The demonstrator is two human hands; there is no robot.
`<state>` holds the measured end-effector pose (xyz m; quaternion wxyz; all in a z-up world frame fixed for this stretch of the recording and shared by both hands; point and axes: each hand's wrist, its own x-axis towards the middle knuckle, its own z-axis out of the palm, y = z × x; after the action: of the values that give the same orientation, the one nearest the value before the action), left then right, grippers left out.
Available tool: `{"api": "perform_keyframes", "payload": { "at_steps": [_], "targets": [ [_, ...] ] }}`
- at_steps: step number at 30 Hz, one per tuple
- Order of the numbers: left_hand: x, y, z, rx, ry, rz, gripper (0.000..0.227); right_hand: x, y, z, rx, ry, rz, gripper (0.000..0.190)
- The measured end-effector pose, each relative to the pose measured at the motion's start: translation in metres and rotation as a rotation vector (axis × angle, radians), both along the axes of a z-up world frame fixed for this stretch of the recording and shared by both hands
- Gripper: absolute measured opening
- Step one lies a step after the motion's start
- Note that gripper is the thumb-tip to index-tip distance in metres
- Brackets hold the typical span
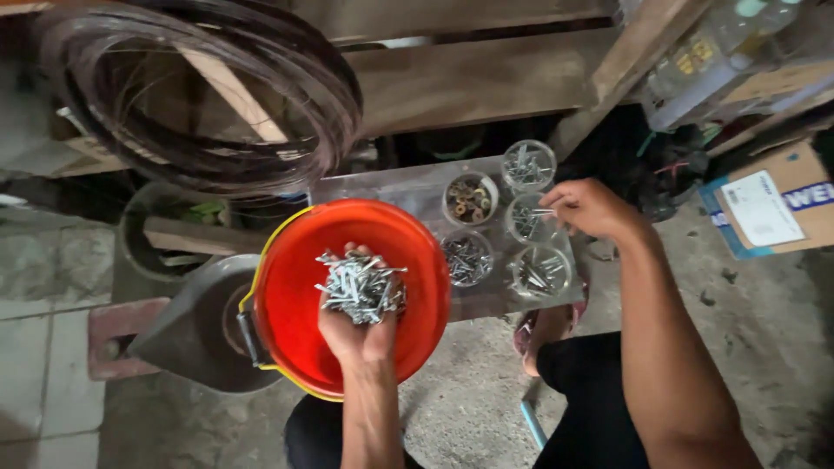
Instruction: The person sorts a mixed pile of metal fasteners from an orange bucket into several small glass jars. They pick up handfuls of nails and screws, separate them by type, and place the sorted items into the jars on the table.
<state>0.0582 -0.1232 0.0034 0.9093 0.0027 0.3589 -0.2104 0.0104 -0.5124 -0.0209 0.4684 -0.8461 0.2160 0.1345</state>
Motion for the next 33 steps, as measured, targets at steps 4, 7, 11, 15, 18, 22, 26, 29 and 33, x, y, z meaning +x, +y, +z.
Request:
{"api": "perform_keyframes", "payload": {
  "at_steps": [4,7,11,15,18,22,26,29,33],
  "targets": [
    [0.003,-0.005,0.009,0.044,-0.002,0.067,0.031,0.001,0.013,0.006,-0.444,0.013,0.122,0.034],
    [0.002,-0.007,0.013,0.060,-0.003,0.095,0.030,0.001,0.066,0.039,-0.744,-0.040,0.034,0.030],
    [0.002,-0.007,0.018,0.084,-0.001,0.120,0.029,0.000,0.176,0.086,0.000,-0.429,0.097,0.029],
    [0.006,0.000,-0.007,0.070,-0.043,0.078,0.032,0.001,0.234,0.071,0.141,-0.583,0.238,0.038],
    [0.008,0.006,-0.036,0.022,-0.083,0.031,0.036,0.004,0.253,0.075,0.108,-0.547,0.235,0.022],
    [0.000,0.007,-0.003,0.023,-0.052,0.127,0.036,0.011,0.262,0.071,-0.007,-0.712,0.268,0.011],
    [-0.001,0.015,-0.004,-0.019,-0.051,0.151,0.036,0.012,0.269,0.084,0.102,-0.747,0.208,0.010],
    [0.001,0.020,-0.004,-0.035,-0.051,0.165,0.036,0.011,0.271,0.089,0.175,-0.728,0.165,0.012],
    [0.003,0.023,-0.006,-0.042,-0.049,0.185,0.036,0.010,0.267,0.090,0.440,-0.698,0.114,0.011]
  ]
}}
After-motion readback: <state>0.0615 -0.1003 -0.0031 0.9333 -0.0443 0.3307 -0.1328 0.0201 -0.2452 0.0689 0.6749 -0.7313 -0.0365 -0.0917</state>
